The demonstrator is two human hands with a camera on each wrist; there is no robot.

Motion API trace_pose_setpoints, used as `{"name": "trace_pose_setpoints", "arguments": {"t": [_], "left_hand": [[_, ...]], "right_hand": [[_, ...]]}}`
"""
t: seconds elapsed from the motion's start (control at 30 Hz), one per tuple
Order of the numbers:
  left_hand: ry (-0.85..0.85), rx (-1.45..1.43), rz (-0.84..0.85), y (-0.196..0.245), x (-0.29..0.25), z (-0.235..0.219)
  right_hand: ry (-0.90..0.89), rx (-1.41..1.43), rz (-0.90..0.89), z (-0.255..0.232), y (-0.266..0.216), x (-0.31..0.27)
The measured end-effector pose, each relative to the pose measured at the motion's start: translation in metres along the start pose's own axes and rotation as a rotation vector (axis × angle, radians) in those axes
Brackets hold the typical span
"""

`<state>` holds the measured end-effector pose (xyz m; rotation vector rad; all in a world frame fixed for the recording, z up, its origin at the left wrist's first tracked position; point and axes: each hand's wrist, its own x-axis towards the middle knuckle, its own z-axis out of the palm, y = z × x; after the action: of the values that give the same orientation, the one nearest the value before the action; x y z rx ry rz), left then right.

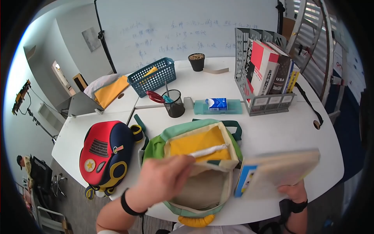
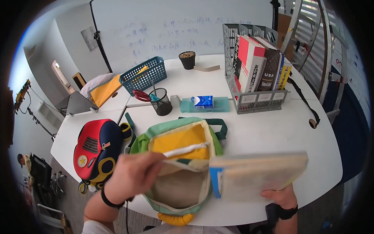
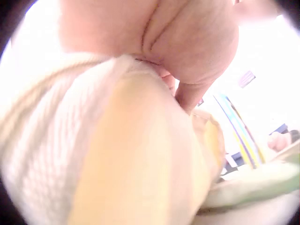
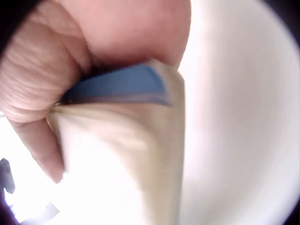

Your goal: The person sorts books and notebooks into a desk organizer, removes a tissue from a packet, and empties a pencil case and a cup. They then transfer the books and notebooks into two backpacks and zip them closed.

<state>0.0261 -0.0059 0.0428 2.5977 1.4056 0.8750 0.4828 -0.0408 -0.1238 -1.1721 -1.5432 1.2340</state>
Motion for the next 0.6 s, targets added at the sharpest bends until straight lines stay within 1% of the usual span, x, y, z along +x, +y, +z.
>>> {"name": "trace_pose_setpoints", "arguments": {"t": [0.03,0.07,0.13,0.17,0.27,0.3,0.33,0.37,0.4,0.47,0.5,0.57,0.6], "left_hand": [[0.054,0.002,0.017,-0.002,0.009,-0.007],[0.084,0.003,0.037,-0.002,0.018,-0.013],[0.119,0.007,0.054,-0.003,0.034,-0.021],[0.151,0.021,0.075,-0.002,0.042,-0.023],[0.204,0.051,0.097,0.005,0.062,-0.029],[0.224,0.068,0.098,0.007,0.068,-0.029],[0.268,0.053,0.121,0.007,0.074,-0.025],[0.27,0.046,0.124,0.006,0.078,-0.023],[0.27,0.069,0.147,0.005,0.083,-0.02],[0.272,0.09,0.18,0.008,0.087,-0.016],[0.271,0.066,0.179,0.012,0.086,-0.013],[0.266,0.042,0.17,0.016,0.08,-0.01],[0.237,0.071,0.157,0.017,0.078,-0.01]], "right_hand": [[0.061,0.297,0.055,0.002,-0.01,0.001],[0.055,0.291,0.054,0.009,-0.022,0.003],[0.058,0.609,0.038,0.026,-0.05,0.009],[0.055,0.605,0.038,0.03,-0.064,0.01],[-0.174,0.485,0.142,0.037,-0.101,0.012],[-0.172,0.482,0.142,0.04,-0.109,0.016],[-0.311,0.389,0.23,0.044,-0.118,0.019],[-0.447,0.291,0.317,0.049,-0.127,0.023],[-0.438,0.286,0.319,0.058,-0.132,0.031],[-0.543,0.195,0.263,0.082,-0.134,0.051],[-0.537,0.195,0.262,0.092,-0.131,0.056],[-0.512,0.319,0.328,0.109,-0.126,0.065],[-0.532,0.329,0.276,0.115,-0.125,0.066]]}}
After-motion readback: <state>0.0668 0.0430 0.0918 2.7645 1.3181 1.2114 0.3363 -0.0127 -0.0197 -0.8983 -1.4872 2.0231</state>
